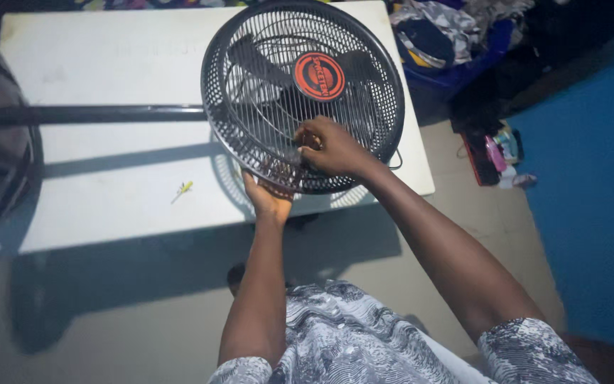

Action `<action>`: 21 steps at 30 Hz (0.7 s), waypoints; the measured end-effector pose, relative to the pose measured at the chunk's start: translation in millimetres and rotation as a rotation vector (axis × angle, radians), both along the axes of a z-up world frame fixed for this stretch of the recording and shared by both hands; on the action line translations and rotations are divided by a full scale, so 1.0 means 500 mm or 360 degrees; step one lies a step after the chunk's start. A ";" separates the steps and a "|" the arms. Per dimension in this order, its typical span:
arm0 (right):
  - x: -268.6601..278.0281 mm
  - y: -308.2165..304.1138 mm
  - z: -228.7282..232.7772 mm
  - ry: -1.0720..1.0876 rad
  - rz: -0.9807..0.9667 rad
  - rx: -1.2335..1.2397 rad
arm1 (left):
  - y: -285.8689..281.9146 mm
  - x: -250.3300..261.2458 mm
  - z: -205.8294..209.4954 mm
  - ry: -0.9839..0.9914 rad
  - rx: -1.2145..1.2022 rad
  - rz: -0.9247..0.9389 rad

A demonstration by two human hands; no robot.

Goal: The person removes the front grille of a standing electric fan by unscrewing fasteners with a screwdriver and then detaching the grille. The fan remains on a white table while the person works with both hands.

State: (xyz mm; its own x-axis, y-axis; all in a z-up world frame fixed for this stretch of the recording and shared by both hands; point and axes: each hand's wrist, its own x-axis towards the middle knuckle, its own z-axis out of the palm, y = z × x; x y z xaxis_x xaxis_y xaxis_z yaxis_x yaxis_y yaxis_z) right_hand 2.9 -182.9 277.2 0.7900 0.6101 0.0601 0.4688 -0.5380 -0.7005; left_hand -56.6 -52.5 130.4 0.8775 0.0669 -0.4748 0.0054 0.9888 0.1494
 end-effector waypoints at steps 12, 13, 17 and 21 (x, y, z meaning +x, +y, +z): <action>-0.037 -0.059 0.014 -0.0206 0.0314 -0.0105 | -0.111 -0.056 -0.014 0.0012 0.0337 0.0090; -0.040 -0.061 0.016 -0.0205 0.0319 -0.0117 | -0.116 -0.061 -0.018 0.0003 0.0340 0.0097; -0.046 -0.060 0.030 -0.0241 0.0353 -0.0179 | -0.123 -0.058 -0.027 -0.0052 0.0241 0.0156; -0.049 -0.060 0.040 -0.0201 0.0312 -0.0186 | -0.122 -0.058 -0.026 -0.0080 0.0217 0.0154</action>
State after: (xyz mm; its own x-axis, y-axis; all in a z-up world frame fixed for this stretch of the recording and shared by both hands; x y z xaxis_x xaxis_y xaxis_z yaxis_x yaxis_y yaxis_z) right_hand -21.4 -213.0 297.3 0.6468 0.7594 0.0705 0.6518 -0.5023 -0.5683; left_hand -85.3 -113.4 117.4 0.8863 0.2130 -0.4112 -0.0997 0.9548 0.2799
